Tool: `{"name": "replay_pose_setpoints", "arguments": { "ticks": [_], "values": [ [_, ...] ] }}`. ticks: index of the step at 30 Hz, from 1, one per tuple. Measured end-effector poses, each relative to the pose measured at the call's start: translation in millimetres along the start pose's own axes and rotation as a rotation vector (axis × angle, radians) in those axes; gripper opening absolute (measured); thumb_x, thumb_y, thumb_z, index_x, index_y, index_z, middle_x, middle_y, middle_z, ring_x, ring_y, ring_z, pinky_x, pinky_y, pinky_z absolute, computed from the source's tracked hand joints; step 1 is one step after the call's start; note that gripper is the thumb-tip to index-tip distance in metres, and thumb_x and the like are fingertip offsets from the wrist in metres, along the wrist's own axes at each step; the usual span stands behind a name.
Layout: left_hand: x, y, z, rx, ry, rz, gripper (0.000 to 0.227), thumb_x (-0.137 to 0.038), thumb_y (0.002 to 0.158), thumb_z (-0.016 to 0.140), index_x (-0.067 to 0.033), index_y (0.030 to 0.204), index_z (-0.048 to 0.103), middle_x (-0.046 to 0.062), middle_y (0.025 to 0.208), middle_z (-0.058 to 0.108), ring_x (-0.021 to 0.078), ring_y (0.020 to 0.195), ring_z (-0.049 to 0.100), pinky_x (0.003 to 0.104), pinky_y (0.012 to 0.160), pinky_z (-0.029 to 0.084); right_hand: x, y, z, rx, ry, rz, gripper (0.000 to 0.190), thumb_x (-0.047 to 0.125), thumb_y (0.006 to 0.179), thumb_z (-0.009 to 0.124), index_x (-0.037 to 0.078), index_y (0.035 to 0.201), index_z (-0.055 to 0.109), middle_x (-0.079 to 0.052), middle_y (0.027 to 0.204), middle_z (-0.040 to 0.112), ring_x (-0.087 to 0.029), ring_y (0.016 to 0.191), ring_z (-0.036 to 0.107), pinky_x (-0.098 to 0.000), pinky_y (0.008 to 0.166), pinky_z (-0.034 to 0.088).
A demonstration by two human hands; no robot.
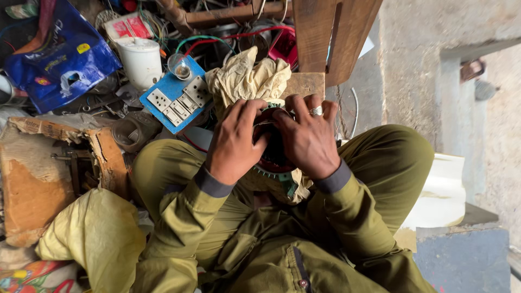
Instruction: The person sits cross-legged on the floor and uses scissors to cut a piece of paper, then inserts it into the slots of a motor stator. They continue to adjust and tuck the paper into the stator windings by hand.
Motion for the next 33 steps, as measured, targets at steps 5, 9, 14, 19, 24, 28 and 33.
{"name": "replay_pose_setpoints", "arguments": {
  "ticks": [5,9,14,19,24,28,33],
  "values": [
    [18,-22,-9,-0.053,-0.126,-0.156,0.041,-0.012,0.091,0.081,-0.0021,0.127,0.064,0.013,0.097,0.068,0.0254,0.077,0.070,0.033,0.066,0.061,-16,-5,1,0.000,0.133,-0.071,0.022,0.014,0.096,0.069,0.008,0.117,0.075,-0.011,0.099,0.059,-0.034,0.098,0.056,-0.0452,0.083,0.043],
    [26,-15,-5,-0.111,-0.031,-0.058,0.023,-0.013,0.088,0.082,-0.0021,0.108,0.075,0.013,0.093,0.073,0.0260,0.070,0.070,0.038,0.063,0.056,-14,3,9,0.007,0.142,-0.193,0.019,0.009,0.096,0.068,0.003,0.113,0.073,-0.011,0.101,0.066,-0.030,0.096,0.063,-0.0416,0.078,0.051],
    [46,-3,19,-0.134,0.107,0.004,0.012,-0.008,0.088,0.077,-0.0037,0.100,0.076,0.012,0.094,0.075,0.0268,0.077,0.072,0.040,0.077,0.059,-9,12,7,-0.011,0.095,-0.299,0.021,0.008,0.092,0.067,0.000,0.111,0.073,-0.013,0.098,0.068,-0.029,0.093,0.065,-0.0403,0.074,0.054],
    [41,-5,21,-0.203,0.136,0.051,0.010,-0.005,0.082,0.074,-0.0020,0.092,0.075,0.016,0.087,0.073,0.0367,0.080,0.069,0.046,0.076,0.054,-5,18,10,0.052,0.070,-0.371,0.018,0.008,0.085,0.069,0.004,0.102,0.075,-0.011,0.091,0.069,-0.029,0.088,0.068,-0.0411,0.073,0.056],
    [39,-7,19,-0.172,0.102,0.019,0.009,-0.004,0.085,0.073,-0.0009,0.093,0.075,0.018,0.086,0.071,0.0379,0.080,0.069,0.046,0.074,0.054,-14,21,30,0.116,0.015,-0.245,0.020,0.004,0.088,0.065,0.008,0.103,0.077,-0.012,0.094,0.070,-0.029,0.076,0.067,-0.0402,0.070,0.056],
    [36,-5,13,-0.202,0.076,0.028,0.008,-0.008,0.091,0.075,-0.0003,0.093,0.074,0.017,0.086,0.073,0.0358,0.076,0.069,0.045,0.071,0.054,-11,22,29,0.076,0.009,-0.283,0.021,0.002,0.086,0.066,0.005,0.103,0.078,-0.013,0.096,0.072,-0.028,0.072,0.066,-0.0402,0.066,0.056],
    [34,-1,13,-0.168,0.054,0.062,0.012,-0.009,0.089,0.077,0.0010,0.093,0.074,0.017,0.084,0.072,0.0347,0.075,0.070,0.043,0.070,0.055,-8,22,21,-0.014,0.112,-0.392,0.016,0.004,0.092,0.069,0.004,0.106,0.076,-0.012,0.095,0.072,-0.026,0.082,0.068,-0.0368,0.070,0.057]
  ]
}}
Point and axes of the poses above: each hand's wrist, its own y-axis towards the middle knuckle, its own z-axis out of the palm, x = y × z, the point moved 9 cm from there along y, towards the middle knuckle
